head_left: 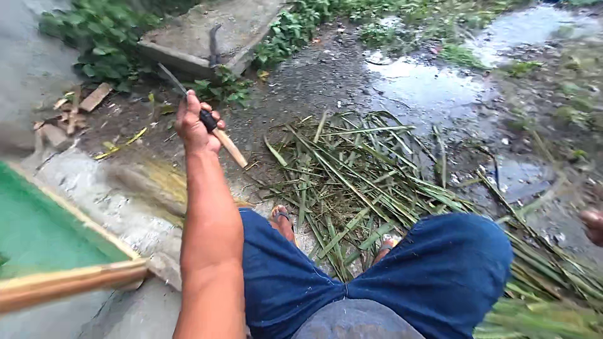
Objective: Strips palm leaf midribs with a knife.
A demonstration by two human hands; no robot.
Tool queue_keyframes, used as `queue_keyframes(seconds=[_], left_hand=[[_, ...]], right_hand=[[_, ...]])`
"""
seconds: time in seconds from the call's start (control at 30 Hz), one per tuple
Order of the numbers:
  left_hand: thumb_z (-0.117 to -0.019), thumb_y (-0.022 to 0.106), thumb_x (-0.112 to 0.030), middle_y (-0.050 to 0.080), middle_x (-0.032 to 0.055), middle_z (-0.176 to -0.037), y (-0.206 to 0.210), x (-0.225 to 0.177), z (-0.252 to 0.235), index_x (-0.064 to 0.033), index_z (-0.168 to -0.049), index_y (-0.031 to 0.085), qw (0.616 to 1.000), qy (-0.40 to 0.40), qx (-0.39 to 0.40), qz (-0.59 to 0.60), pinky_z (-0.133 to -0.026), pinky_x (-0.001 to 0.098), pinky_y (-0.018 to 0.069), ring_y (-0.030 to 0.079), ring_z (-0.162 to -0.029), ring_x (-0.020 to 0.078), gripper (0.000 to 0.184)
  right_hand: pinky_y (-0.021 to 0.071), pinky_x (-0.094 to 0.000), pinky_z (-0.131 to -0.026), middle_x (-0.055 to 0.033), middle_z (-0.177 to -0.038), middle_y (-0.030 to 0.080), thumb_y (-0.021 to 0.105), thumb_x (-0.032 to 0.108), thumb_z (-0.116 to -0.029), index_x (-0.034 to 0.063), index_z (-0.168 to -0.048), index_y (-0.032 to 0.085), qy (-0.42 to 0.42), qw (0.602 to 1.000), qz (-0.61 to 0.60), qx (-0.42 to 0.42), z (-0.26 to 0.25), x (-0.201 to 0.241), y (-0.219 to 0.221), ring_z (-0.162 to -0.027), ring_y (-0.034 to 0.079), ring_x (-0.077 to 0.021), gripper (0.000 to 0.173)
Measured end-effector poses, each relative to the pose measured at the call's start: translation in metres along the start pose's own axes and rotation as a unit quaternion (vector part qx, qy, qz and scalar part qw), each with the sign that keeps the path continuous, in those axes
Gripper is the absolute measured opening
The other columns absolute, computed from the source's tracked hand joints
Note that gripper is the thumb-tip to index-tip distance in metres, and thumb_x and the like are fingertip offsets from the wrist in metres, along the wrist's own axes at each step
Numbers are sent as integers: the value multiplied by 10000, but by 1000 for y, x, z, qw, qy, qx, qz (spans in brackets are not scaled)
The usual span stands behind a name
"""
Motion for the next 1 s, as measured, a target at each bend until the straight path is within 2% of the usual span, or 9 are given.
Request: queue_keyframes(seconds=[0.1,0.17,0.23,0.3,0.37,0.6,0.7,0.83,1.0], left_hand=[[-1095,451,-272,586,-42,-829,56,22,30,-159,-1419,458,961,-41,143,-234,-534,264,555,592,-603,76,344],[-1061,537,-181,635,120,-970,97,41,63,-36,-1457,453,850,-55,291,-436,-644,385,578,632,-701,189,430],[-1019,640,-187,666,289,-1147,121,71,87,9,-1384,554,687,-33,424,-589,-888,652,527,673,-998,436,423],[-989,685,-232,690,275,-1136,131,95,102,-66,-1320,635,570,-9,494,-656,-911,733,477,657,-1071,492,373],[-993,680,-267,704,236,-1122,139,100,108,-94,-1305,652,538,-13,526,-658,-905,720,483,666,-1065,461,358],[-1052,588,-354,725,159,-1045,152,85,106,-125,-1274,689,582,-28,538,-609,-909,638,509,694,-971,345,335],[-1037,625,-295,702,117,-924,158,81,115,-79,-1262,676,662,-54,535,-523,-759,484,555,662,-773,227,316],[-1046,598,-187,649,37,-808,175,80,145,-82,-1412,548,783,-159,490,-349,-537,255,521,585,-593,88,385],[-1054,564,-121,666,42,-809,188,101,171,-135,-1517,470,802,-230,495,-244,-495,231,502,588,-575,92,472]], right_hand=[[503,-237,-608,42,-787,563,560,193,-1044,45,-1114,627,-16,997,-61,-42,-4,57,52,-609,516,-21,177],[493,-247,-568,33,-762,584,557,169,-1033,38,-1139,658,-74,994,-78,-4,-17,98,93,-573,505,-30,197],[512,-282,-593,-9,-826,624,555,156,-1014,30,-1223,653,-120,987,-90,64,-30,138,134,-610,535,-65,263],[504,-292,-591,-26,-821,619,545,132,-1015,10,-1230,645,-152,976,-98,121,-32,177,172,-609,534,-79,266],[535,-291,-601,-29,-820,637,538,111,-1026,-4,-1200,645,-175,966,-109,157,-30,203,202,-610,568,-83,234],[583,-287,-628,-22,-795,652,499,69,-1038,10,-1114,631,-153,922,-225,277,-23,209,270,-626,628,-101,163],[614,-313,-642,-36,-798,682,490,55,-1046,1,-1113,616,-146,906,-245,313,-13,213,287,-642,672,-127,153],[510,-230,-489,-49,-823,692,493,81,-1048,13,-1109,610,-160,899,-251,320,-1,220,304,-556,606,-88,148],[417,-215,-470,7,-700,591,552,82,-1016,41,-995,641,-171,897,-245,325,12,224,325,-513,484,-51,100]])
Point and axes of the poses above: each hand's wrist, its own z-axis away from the middle knuckle, its own y-axis out of the palm, x = y × z, the point moved 2 cm from there along -z, towards the middle knuckle
